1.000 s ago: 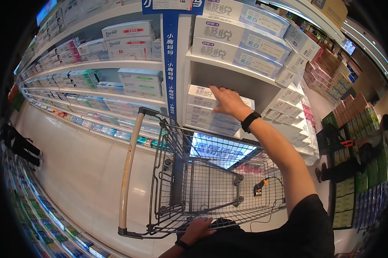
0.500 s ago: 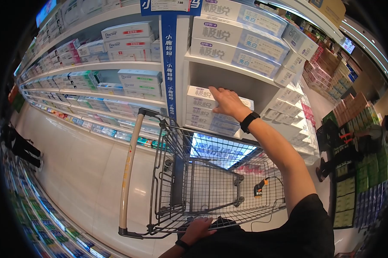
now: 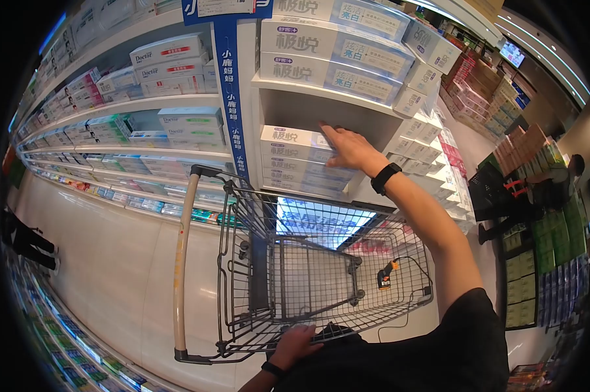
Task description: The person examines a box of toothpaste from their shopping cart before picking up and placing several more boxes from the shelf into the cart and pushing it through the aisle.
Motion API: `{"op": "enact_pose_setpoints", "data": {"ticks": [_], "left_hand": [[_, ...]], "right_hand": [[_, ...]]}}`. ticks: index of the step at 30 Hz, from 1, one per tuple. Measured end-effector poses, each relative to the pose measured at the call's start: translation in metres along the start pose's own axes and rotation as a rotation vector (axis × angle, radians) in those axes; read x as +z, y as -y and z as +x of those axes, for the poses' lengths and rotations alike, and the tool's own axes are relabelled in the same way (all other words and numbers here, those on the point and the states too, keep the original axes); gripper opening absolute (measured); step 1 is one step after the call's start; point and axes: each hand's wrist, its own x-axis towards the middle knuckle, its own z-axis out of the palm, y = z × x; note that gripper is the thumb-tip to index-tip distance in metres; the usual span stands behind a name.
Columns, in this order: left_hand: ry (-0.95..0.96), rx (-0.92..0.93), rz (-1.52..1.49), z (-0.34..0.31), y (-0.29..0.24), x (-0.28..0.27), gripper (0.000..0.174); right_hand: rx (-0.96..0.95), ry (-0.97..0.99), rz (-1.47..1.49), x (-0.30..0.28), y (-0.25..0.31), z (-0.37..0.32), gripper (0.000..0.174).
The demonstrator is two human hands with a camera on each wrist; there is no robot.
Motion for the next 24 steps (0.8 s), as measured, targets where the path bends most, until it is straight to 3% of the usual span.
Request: {"op": "enact_pose_setpoints", "data": {"ticks": [12, 15, 21, 24], "left_hand": [[0.003, -0.031, 0.064, 0.001, -0.008, -0.004, 0.047], [0.054, -0.073, 0.048, 0.001, -0.007, -0.004, 0.056], [0.131, -0.132, 0.105, 0.003, -0.012, -0.009, 0.057], [0.056, -0.077, 0.126, 0.002, -0.01, -0.003, 0.052]], "right_hand": [[-0.02, 0.029, 0.038, 0.008, -0.019, -0.002, 0.088], [-0.004, -0.001, -0.094, 0.01, -0.014, -0.006, 0.091], [-0.033, -0.04, -0.117, 0.012, -0.014, -0.012, 0.092], [-0.016, -0.011, -0.093, 0.012, -0.014, -0.011, 0.091]]}}
